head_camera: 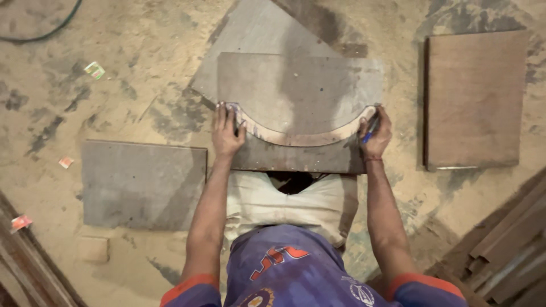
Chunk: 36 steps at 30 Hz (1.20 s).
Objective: The person uses a curved wooden template and a blue pen to trace a curved outline onto several flat wooden boards. They repeatedly reposition the template and trace its edge on each board, then stack the marked boards together.
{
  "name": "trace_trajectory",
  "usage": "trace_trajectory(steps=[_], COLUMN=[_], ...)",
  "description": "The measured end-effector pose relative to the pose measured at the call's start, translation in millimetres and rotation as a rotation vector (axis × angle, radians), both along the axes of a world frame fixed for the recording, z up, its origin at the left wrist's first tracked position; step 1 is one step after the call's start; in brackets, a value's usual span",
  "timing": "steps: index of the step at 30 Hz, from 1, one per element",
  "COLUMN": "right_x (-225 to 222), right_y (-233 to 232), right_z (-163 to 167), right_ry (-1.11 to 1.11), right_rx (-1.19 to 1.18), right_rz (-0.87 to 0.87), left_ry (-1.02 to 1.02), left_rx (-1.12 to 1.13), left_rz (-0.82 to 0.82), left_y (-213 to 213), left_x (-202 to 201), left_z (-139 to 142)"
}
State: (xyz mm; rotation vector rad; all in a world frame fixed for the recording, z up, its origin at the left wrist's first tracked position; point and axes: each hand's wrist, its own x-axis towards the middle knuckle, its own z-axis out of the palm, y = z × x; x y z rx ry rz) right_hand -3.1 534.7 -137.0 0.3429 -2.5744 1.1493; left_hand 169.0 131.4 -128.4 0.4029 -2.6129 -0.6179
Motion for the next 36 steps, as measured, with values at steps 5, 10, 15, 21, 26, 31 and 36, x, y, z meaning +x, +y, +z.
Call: trace_trajectory(steps=[5, 10, 15, 21, 26, 31, 36], right_x=[1, 1, 2, 2, 0, -1, -2], right_y=[-5, -5, -5, -6, -5, -4, -4], right_z=[-4, -3, -2, -1, 0, 3, 7], right_ry=[0.044, 0.071, 0.065, 0.057, 0.066, 0.074, -0.008], right_rx=[0.038, 0.07, 0.04, 0.029, 0.02, 0.014, 0.032], right_rz=[0.036, 0.044, 0.055, 0.04, 0.056, 0.034, 0.005], left_ry=[-0.034, -0.015, -0.051, -0.095, -0.065, -0.033, -0.031], left_rx=[-0.034, 0.034, 0.078, 0.066, 0.028, 0.021, 0.035], left_rz=[0.013, 0.01, 0.017, 0.036, 0.01, 0.013, 0.0], left_y=[-4, -4, -5, -5, -8, -5, -3], left_x=[1, 1, -1, -1, 1, -3, -2], left_z=[8, 15, 22, 18, 4, -6, -6])
